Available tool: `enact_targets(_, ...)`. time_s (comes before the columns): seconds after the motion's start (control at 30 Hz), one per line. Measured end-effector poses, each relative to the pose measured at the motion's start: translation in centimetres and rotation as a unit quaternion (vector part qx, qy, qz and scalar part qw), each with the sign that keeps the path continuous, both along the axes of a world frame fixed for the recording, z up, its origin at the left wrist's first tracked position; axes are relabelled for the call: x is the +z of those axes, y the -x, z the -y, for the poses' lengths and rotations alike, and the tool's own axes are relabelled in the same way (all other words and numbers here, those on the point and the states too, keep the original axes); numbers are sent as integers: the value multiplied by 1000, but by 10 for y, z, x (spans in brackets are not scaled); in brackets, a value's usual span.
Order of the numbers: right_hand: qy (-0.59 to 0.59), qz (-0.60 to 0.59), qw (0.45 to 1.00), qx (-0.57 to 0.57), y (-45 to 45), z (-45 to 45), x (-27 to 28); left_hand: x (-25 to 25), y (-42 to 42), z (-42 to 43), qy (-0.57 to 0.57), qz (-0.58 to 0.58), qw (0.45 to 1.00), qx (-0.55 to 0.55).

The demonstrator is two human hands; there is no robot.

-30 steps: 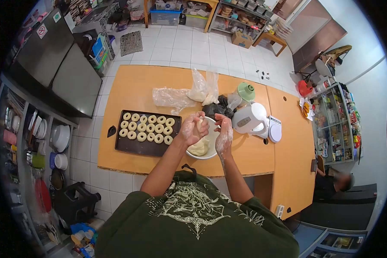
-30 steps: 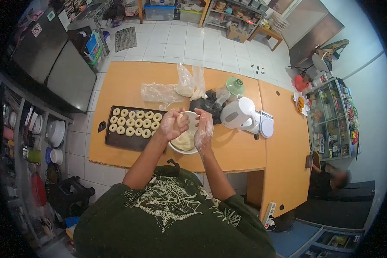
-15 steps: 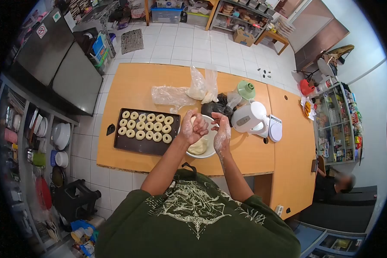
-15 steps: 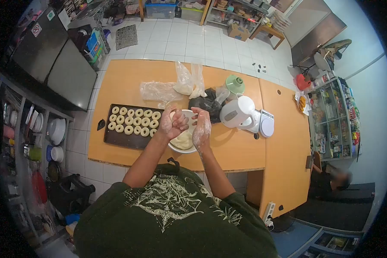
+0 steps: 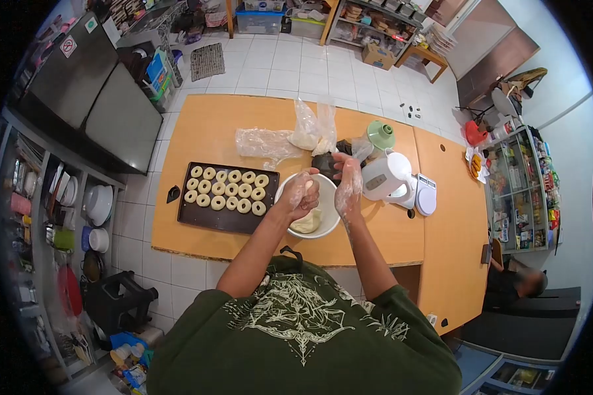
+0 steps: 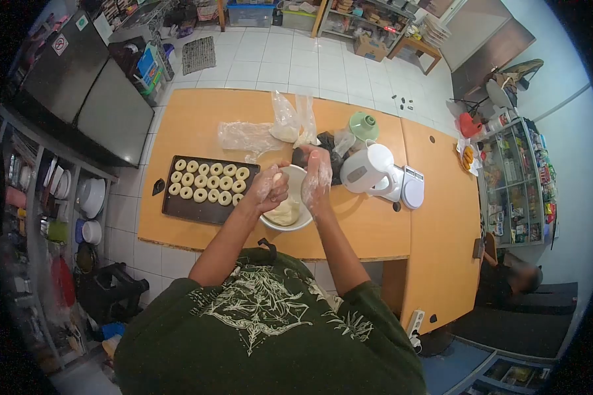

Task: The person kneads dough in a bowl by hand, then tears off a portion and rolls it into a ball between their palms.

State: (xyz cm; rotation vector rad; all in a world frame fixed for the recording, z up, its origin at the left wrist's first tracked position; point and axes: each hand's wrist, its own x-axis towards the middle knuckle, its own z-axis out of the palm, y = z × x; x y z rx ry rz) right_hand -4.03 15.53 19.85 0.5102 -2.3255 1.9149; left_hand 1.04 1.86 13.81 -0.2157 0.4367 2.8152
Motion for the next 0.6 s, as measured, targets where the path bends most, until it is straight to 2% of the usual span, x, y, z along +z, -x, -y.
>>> enact_targets(0.07, -4, -32, 999, -12, 10, 1, 3, -12, 2, 2, 59, -46, 997, 31)
enact_targets(0.1, -6, -33, 999, 2, 12, 3, 11, -3, 1, -2, 60, -46, 997, 31)
enact_targets(0.17, -40, -44, 998, 37, 20, 5, 18, 26, -1, -14, 84, 12, 994, 67)
enact_targets(0.2, -75, -54, 993, 71, 24, 5, 20, 22, 0, -18, 84, 11, 994, 66)
enact_targets(0.23, -76, -54, 993, 69, 28, 10, 8, 9, 2, -23, 64, -17, 997, 46)
enact_targets(0.27, -135, -143, 978, 65, 31, 19, -14, -3, 5, -27, 43, -44, 998, 27)
enact_targets(0.3, -192, -230, 952, 61, 29, 27, -19, -6, 10, -35, -16, -138, 990, -33)
enact_targets(0.33, -191, -230, 952, 61, 26, 27, -22, -10, 9, -36, -15, -138, 990, -33)
enact_targets(0.4, -276, -199, 935, 96, 9, 22, -25, -14, 6, -37, -181, -282, 942, -1)
enact_targets(0.43, -318, -183, 923, 115, -2, 18, -25, -9, 8, -32, -180, -284, 942, 3)
enact_targets(0.53, -434, -122, 875, 175, -35, 17, -31, -2, -1, -6, 19, -49, 997, 51)
enact_targets(0.57, -420, -119, 886, 159, -21, 10, -40, -7, -4, -16, -70, -53, 995, 35)
enact_targets(0.6, -420, -117, 885, 165, -22, 11, -40, -1, -12, -30, -72, -49, 995, 40)
